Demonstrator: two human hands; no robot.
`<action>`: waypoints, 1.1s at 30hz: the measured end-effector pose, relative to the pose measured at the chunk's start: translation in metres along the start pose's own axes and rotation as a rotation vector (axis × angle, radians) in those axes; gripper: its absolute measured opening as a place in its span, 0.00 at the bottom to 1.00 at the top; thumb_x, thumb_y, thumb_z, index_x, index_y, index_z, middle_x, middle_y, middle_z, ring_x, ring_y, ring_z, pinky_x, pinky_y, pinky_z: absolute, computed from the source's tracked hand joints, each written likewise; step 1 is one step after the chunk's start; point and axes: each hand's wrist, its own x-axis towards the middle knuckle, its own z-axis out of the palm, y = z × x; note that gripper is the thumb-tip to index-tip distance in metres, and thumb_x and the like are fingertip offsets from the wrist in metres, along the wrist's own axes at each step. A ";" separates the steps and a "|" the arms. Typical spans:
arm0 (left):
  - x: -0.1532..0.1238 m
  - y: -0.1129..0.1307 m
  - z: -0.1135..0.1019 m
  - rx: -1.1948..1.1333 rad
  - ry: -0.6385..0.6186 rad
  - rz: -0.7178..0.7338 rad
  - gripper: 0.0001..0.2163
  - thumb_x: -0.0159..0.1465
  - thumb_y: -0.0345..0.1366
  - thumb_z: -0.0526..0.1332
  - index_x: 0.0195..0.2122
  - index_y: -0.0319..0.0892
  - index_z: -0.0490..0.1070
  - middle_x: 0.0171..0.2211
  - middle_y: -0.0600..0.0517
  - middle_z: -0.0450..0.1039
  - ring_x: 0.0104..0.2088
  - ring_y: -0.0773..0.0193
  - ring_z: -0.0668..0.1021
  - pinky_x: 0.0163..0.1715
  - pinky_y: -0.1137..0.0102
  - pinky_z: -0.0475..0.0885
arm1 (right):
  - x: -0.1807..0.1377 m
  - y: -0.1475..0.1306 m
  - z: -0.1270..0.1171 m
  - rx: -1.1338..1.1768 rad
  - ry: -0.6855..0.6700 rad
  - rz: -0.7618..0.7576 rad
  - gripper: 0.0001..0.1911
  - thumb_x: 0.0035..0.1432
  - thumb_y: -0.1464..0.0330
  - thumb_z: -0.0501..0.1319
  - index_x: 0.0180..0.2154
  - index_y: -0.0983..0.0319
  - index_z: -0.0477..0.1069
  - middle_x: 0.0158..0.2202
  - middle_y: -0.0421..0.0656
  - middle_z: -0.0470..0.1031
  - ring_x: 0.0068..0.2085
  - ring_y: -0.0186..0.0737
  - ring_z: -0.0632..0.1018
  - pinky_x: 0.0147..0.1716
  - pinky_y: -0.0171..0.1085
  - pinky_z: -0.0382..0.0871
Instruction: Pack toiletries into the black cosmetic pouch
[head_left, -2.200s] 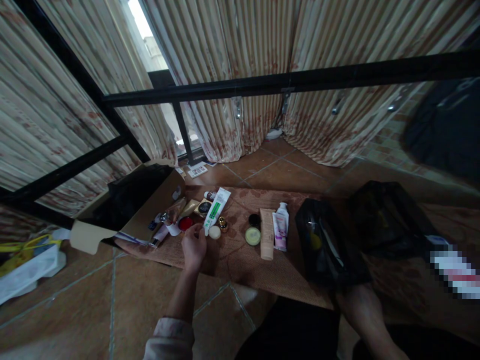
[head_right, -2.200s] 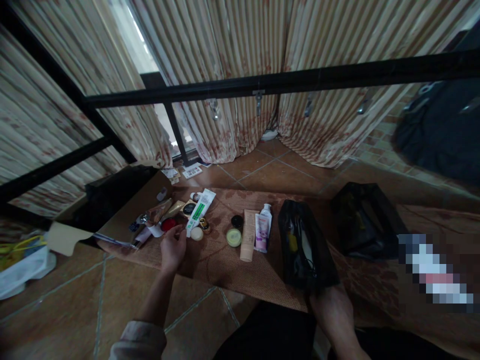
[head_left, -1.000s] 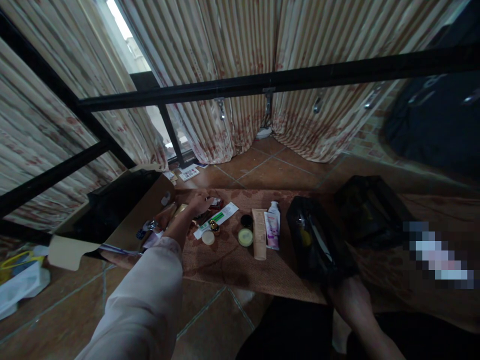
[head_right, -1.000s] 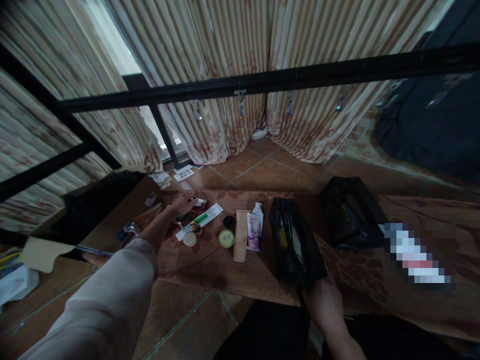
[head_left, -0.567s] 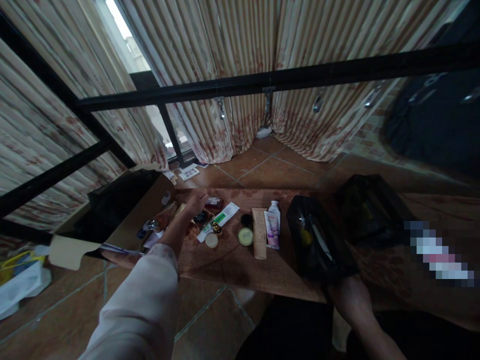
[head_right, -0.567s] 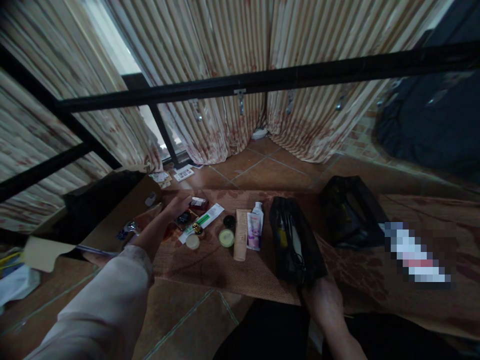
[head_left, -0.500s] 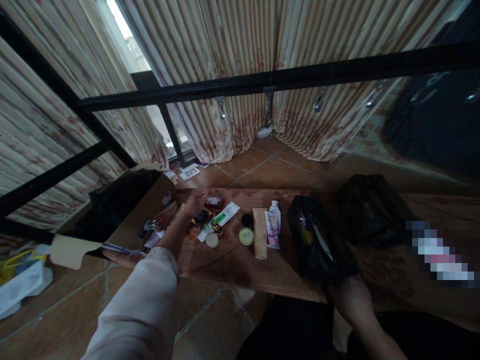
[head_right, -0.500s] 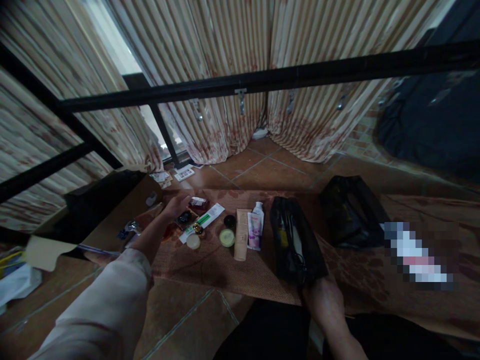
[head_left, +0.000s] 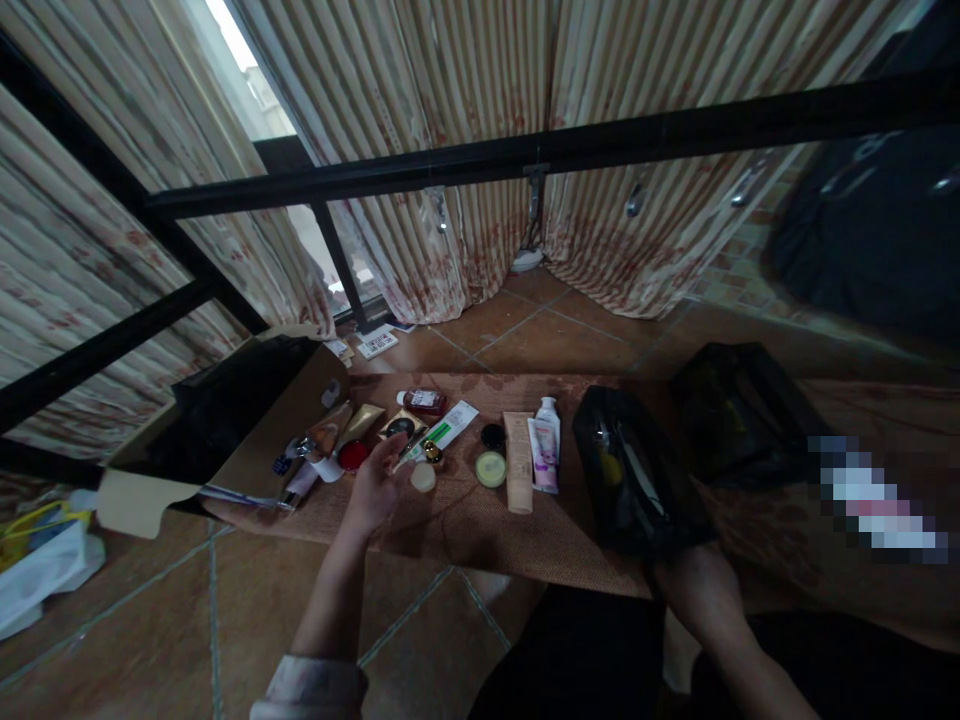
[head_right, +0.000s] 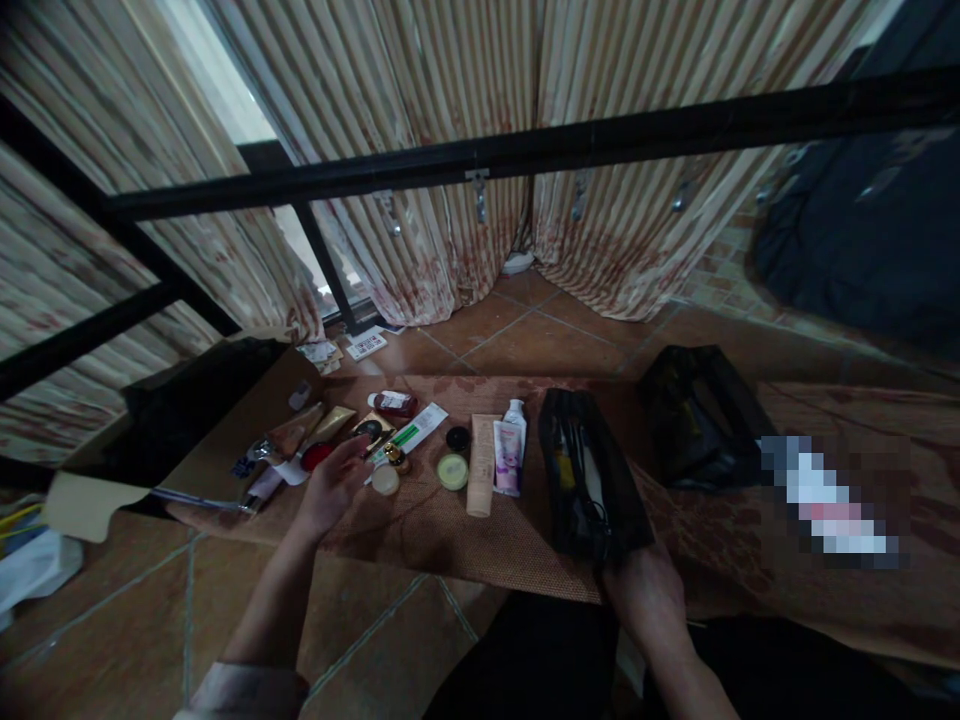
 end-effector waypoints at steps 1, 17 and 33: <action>-0.006 -0.002 0.003 0.027 0.015 0.013 0.22 0.57 0.45 0.61 0.51 0.41 0.69 0.51 0.43 0.73 0.50 0.54 0.75 0.50 0.60 0.70 | 0.000 0.000 0.000 -0.010 -0.006 0.003 0.26 0.56 0.70 0.52 0.55 0.73 0.67 0.52 0.59 0.72 0.45 0.51 0.78 0.41 0.41 0.71; 0.004 0.022 0.043 0.373 0.077 0.112 0.09 0.61 0.41 0.58 0.35 0.44 0.73 0.36 0.47 0.77 0.39 0.56 0.77 0.41 0.65 0.70 | 0.000 -0.008 -0.009 0.033 0.053 -0.016 0.24 0.56 0.72 0.51 0.54 0.71 0.67 0.50 0.57 0.72 0.48 0.49 0.76 0.44 0.41 0.70; 0.087 0.022 0.041 0.485 0.087 -0.064 0.07 0.57 0.40 0.60 0.32 0.43 0.73 0.32 0.46 0.77 0.37 0.53 0.78 0.35 0.67 0.67 | -0.001 -0.005 -0.008 0.006 0.004 -0.004 0.19 0.56 0.72 0.51 0.44 0.73 0.73 0.43 0.59 0.75 0.43 0.50 0.77 0.40 0.41 0.70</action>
